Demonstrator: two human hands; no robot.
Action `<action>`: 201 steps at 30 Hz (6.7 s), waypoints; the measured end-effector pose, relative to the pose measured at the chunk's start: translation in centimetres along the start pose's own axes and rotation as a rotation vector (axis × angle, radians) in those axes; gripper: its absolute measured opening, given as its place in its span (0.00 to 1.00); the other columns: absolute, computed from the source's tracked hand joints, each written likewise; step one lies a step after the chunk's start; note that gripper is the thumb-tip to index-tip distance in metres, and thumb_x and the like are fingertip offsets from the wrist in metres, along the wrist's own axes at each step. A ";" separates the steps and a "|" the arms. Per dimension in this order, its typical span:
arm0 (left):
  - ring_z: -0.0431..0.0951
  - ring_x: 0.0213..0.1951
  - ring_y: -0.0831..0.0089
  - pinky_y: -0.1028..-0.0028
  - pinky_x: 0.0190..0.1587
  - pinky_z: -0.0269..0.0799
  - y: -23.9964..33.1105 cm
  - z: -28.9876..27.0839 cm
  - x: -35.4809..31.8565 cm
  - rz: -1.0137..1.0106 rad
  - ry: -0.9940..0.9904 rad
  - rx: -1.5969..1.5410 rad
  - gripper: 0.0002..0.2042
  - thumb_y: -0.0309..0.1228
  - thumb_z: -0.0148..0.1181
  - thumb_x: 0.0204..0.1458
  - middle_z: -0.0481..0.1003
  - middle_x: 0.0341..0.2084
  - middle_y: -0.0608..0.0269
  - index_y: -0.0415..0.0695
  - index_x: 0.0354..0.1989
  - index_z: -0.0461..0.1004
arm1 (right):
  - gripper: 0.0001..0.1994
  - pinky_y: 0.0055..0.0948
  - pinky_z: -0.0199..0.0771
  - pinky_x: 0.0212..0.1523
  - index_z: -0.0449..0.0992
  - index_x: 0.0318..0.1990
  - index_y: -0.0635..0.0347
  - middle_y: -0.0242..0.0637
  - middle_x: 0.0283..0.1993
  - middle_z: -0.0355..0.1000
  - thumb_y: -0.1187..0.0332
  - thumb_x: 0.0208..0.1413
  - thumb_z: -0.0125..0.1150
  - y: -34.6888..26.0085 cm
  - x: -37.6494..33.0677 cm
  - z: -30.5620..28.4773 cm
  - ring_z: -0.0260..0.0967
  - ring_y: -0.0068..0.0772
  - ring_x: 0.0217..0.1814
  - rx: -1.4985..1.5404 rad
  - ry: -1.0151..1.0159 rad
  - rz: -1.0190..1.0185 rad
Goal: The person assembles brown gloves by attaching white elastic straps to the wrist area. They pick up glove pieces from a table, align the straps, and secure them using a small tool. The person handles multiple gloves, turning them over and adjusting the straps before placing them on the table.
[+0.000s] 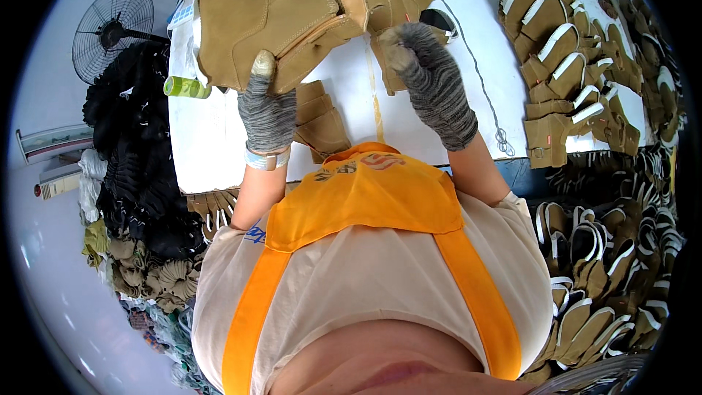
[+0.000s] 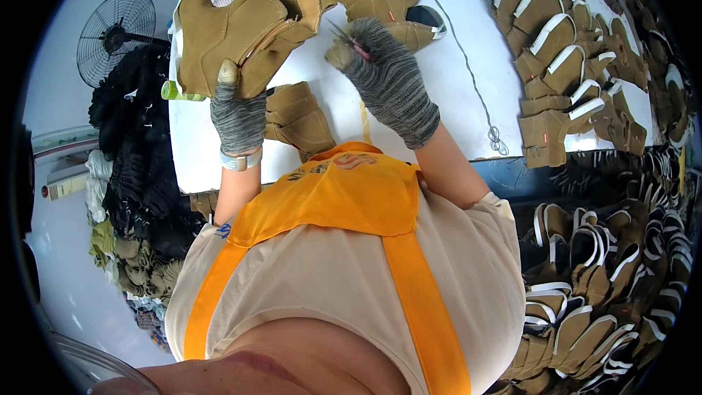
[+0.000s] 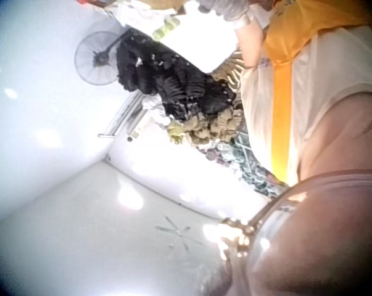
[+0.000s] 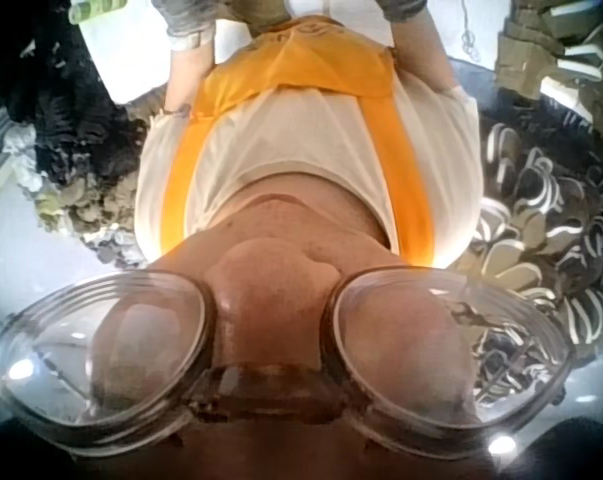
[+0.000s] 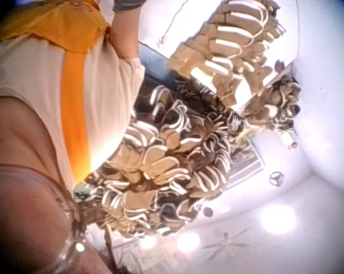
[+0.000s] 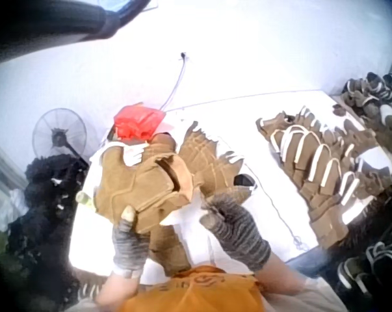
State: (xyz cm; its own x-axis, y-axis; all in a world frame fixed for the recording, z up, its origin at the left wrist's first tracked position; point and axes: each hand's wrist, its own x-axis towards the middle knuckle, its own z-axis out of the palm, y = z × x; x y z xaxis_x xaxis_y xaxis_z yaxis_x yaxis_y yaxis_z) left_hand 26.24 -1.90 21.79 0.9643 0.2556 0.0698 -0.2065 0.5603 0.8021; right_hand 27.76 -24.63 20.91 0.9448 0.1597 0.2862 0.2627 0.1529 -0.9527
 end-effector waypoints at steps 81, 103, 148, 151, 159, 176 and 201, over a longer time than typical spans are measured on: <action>0.68 0.56 0.53 0.53 0.58 0.67 0.8 -2.2 1.2 -0.026 -0.188 0.183 0.39 0.40 0.66 0.46 0.63 0.56 0.48 0.37 0.63 0.52 | 0.20 0.21 0.67 0.44 0.73 0.44 0.59 0.31 0.37 0.70 0.50 0.60 0.51 0.2 -0.4 0.0 0.65 0.22 0.38 0.136 -0.307 0.239; 0.68 0.56 0.52 0.52 0.58 0.67 1.2 -1.5 1.3 -0.033 -0.206 0.215 0.41 0.41 0.68 0.43 0.64 0.55 0.47 0.36 0.62 0.52 | 0.13 0.26 0.71 0.49 0.72 0.47 0.63 0.39 0.42 0.73 0.63 0.63 0.50 0.7 -1.6 0.6 0.71 0.29 0.44 0.033 -0.218 0.144; 0.77 0.41 0.69 0.71 0.44 0.77 -5.4 -7.3 0.8 -0.353 0.222 0.221 0.17 0.27 0.64 0.50 0.75 0.42 0.60 0.39 0.48 0.70 | 0.21 0.16 0.51 0.22 0.68 0.48 0.65 0.22 0.23 0.52 0.53 0.62 0.50 0.7 0.8 1.0 0.46 0.15 0.20 1.411 -0.510 0.287; 0.75 0.41 0.71 0.75 0.43 0.73 -6.7 -7.8 0.8 -0.450 0.190 0.298 0.22 0.34 0.66 0.49 0.75 0.41 0.60 0.36 0.50 0.70 | 0.21 0.16 0.51 0.22 0.67 0.49 0.66 0.22 0.23 0.52 0.54 0.62 0.50 -0.6 1.0 1.4 0.46 0.16 0.20 1.123 -0.375 0.316; 0.75 0.40 0.71 0.75 0.42 0.73 -8.4 -9.4 1.4 -0.485 0.108 0.278 0.21 0.35 0.65 0.50 0.75 0.40 0.61 0.38 0.50 0.70 | 0.29 0.15 0.53 0.22 0.64 0.55 0.68 0.23 0.24 0.53 0.47 0.62 0.44 0.0 1.9 1.7 0.47 0.15 0.19 1.456 -0.577 0.338; 0.76 0.45 0.65 0.68 0.50 0.74 -9.2 -10.2 1.8 -0.487 0.099 0.203 0.22 0.29 0.63 0.51 0.74 0.44 0.55 0.36 0.53 0.66 | 0.29 0.17 0.51 0.19 0.65 0.54 0.65 0.20 0.19 0.51 0.45 0.63 0.41 -2.5 1.2 1.9 0.48 0.11 0.14 1.425 -0.442 0.457; 0.74 0.42 0.69 0.73 0.48 0.71 -7.9 -8.6 0.8 -0.407 0.139 0.214 0.21 0.33 0.64 0.50 0.74 0.42 0.59 0.37 0.51 0.68 | 0.16 0.17 0.72 0.29 0.75 0.46 0.55 0.29 0.34 0.73 0.66 0.50 0.68 -4.7 0.9 1.4 0.69 0.17 0.28 -0.396 0.081 -0.289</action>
State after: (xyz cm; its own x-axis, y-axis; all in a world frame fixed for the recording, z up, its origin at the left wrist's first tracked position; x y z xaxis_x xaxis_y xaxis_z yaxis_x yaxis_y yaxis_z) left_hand 27.25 0.69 10.43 0.9254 0.1604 -0.3433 0.2358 0.4654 0.8531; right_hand 27.10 -23.81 25.78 0.8301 0.0871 0.5507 0.5560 -0.2045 -0.8057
